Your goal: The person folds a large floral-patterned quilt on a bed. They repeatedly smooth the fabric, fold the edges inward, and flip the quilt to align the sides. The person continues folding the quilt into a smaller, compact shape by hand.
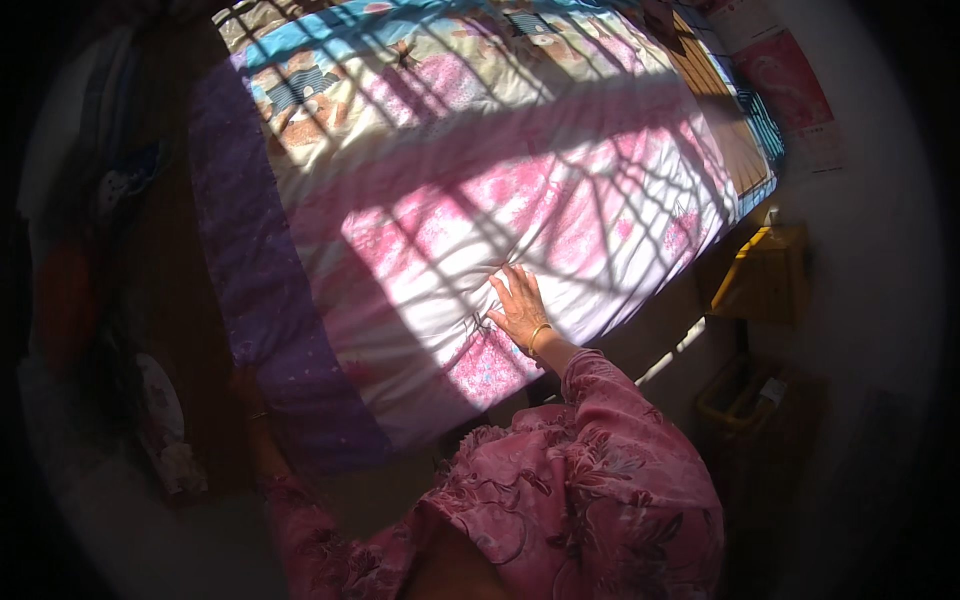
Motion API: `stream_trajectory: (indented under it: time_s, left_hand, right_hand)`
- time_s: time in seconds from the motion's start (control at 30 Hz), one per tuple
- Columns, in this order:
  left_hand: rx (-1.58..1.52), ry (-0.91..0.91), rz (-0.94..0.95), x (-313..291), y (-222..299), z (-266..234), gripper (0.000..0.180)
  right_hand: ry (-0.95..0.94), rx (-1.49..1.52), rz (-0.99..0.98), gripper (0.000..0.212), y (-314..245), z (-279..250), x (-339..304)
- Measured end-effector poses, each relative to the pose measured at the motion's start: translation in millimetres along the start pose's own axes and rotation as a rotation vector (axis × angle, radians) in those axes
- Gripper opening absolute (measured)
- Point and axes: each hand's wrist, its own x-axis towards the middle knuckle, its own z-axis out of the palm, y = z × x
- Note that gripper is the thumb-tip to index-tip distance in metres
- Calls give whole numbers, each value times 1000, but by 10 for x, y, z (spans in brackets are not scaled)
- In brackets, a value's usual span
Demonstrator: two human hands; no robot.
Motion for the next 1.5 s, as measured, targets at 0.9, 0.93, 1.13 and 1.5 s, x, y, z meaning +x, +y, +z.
stream_trajectory:
  time_s: [0.9,0.93,1.13,1.5]
  left_hand:
    - [854,318,-42,-806,1120,12,46]
    - [891,319,0,-920,1299,128,47]
    - [898,109,455,-1656,2467,1488,53]
    - [319,-728,877,-3973,6084,6081,65]
  right_hand:
    - [-27,416,-197,53,292,-206,-218]
    - [116,514,-211,52,468,-222,-341]
    - [319,661,41,48,2315,-362,-1475]
    - [394,703,905,45,6305,-506,-3696]
